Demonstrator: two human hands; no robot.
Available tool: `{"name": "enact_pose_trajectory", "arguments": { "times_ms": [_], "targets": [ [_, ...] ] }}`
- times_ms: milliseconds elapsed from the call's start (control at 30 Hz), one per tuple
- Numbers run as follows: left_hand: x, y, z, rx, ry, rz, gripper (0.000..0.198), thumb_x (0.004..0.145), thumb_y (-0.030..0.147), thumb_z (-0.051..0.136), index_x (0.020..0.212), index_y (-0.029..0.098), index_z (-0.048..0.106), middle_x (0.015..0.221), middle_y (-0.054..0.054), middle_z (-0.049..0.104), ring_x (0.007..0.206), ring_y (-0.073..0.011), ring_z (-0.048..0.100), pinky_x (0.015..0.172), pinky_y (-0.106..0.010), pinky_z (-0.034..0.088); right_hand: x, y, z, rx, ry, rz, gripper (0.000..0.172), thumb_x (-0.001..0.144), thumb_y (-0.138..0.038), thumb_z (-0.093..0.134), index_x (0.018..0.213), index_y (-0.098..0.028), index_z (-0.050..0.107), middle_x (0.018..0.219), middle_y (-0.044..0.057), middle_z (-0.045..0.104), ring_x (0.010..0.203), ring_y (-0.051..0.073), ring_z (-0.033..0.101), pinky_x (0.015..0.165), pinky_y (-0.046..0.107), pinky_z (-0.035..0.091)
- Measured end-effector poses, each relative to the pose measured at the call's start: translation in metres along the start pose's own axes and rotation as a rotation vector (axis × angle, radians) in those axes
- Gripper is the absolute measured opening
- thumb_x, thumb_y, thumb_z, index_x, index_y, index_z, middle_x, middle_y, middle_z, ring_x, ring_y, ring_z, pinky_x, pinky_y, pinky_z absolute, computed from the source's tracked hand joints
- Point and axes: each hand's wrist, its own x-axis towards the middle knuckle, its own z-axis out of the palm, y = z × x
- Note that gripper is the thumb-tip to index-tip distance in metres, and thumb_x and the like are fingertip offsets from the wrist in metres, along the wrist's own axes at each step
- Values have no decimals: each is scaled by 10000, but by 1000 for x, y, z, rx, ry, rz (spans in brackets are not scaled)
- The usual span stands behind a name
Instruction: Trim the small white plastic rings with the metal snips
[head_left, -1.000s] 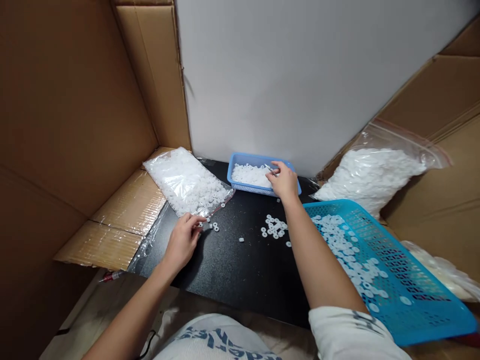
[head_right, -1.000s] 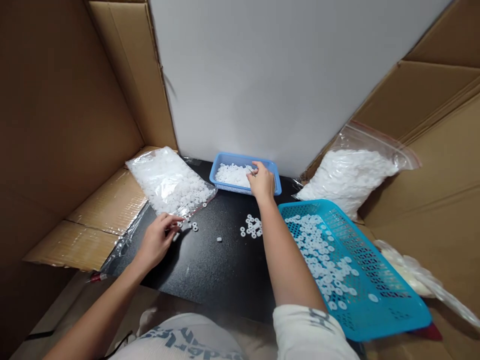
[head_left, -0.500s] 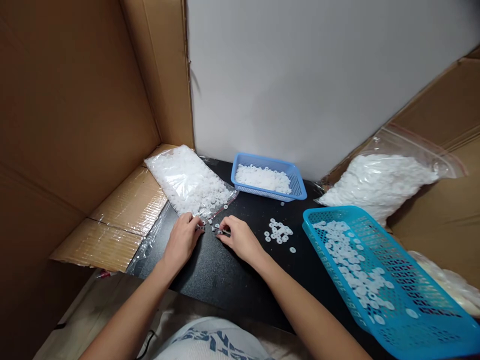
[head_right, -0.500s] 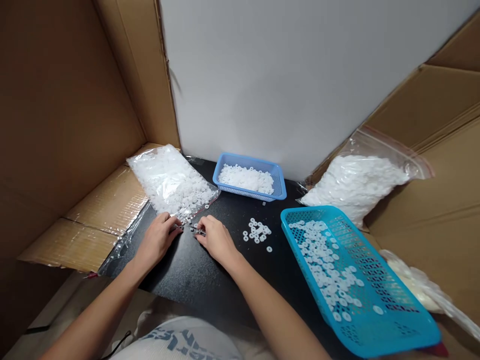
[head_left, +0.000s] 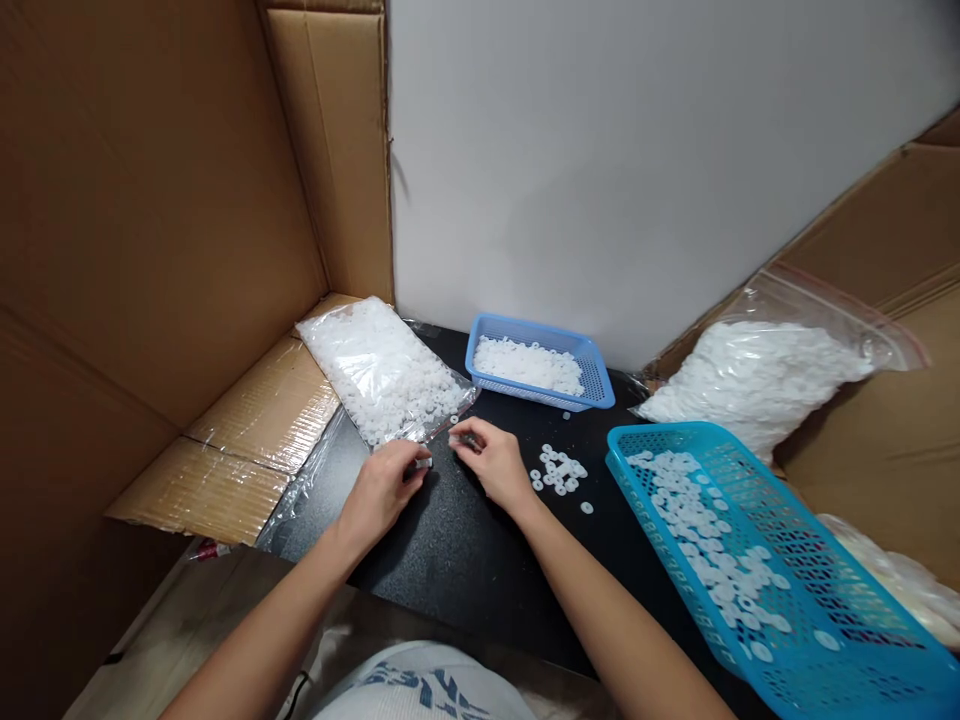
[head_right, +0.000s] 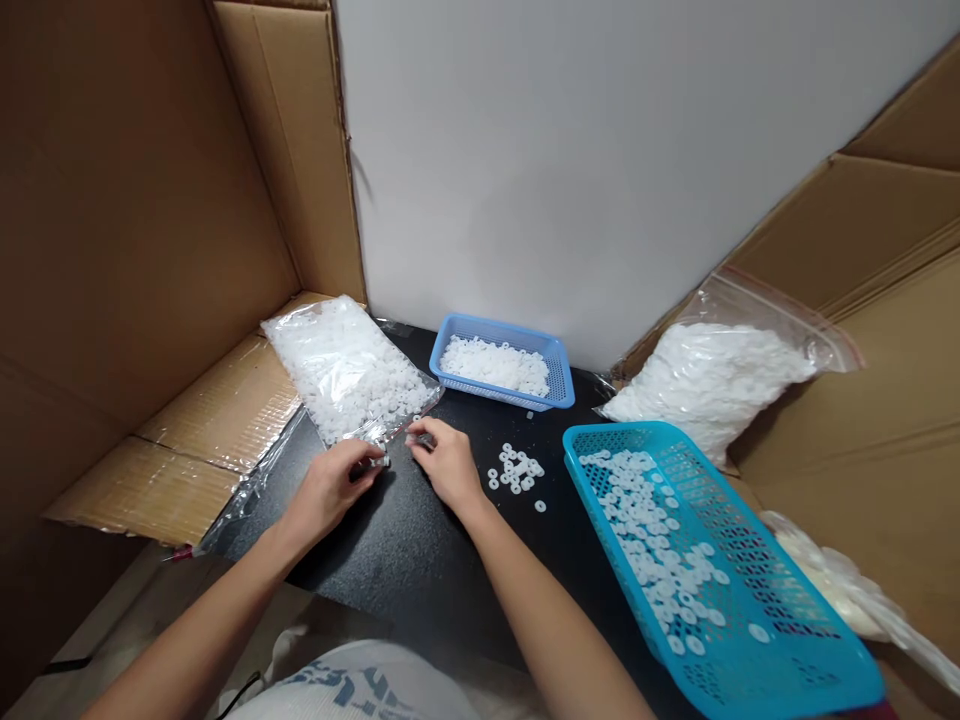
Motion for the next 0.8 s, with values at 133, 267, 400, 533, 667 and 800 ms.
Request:
{"name": "enact_pose_trajectory", "arguments": {
  "times_ms": [133,267,400,533,667,800],
  "targets": [
    [14,6,9,37,-81,76,176,921,79,606,930,222,709,920,-49,729,889,-229,682,808,-338,520,-2,1,-15,94,184,89,418,907,-588,665,939,-175,726,870,52,760,712,184,657,669,304,513],
    [17,3,12,70,-124,100,194,935,71,560,856,214,666,887,-46,690,825,-221,666,745,-325,514,-9,-4,-20,163,228,131,436,828,-612,712,879,-180,739,818,58,756,670,182,627,627,290,482],
    [11,0,8,90,-123,81,181,941,69,528,905,213,632,927,-47,670,787,-202,653,718,-310,512,-14,-8,-16,212,207,155,438,784,-616,745,850,-183,750,771,42,733,620,162,578,595,281,451],
    [4,0,6,107,-104,49,191,901,51,538,903,224,620,913,-37,657,797,-210,645,731,-317,516,-17,-12,-11,246,169,164,411,776,-594,757,846,-188,753,754,30,718,602,151,546,582,276,429],
    [1,0,8,97,-60,22,193,909,75,534,912,235,641,916,-36,656,833,-218,645,760,-323,520,-18,-15,-8,268,158,159,403,768,-589,760,826,-191,743,747,28,721,611,156,562,591,279,447],
    [1,-2,10,34,-24,2,206,926,87,517,943,233,663,989,-60,669,867,-222,650,797,-341,528,-17,-15,-9,286,183,159,406,763,-597,766,815,-195,734,760,35,731,656,176,608,622,292,486]
  ]
}}
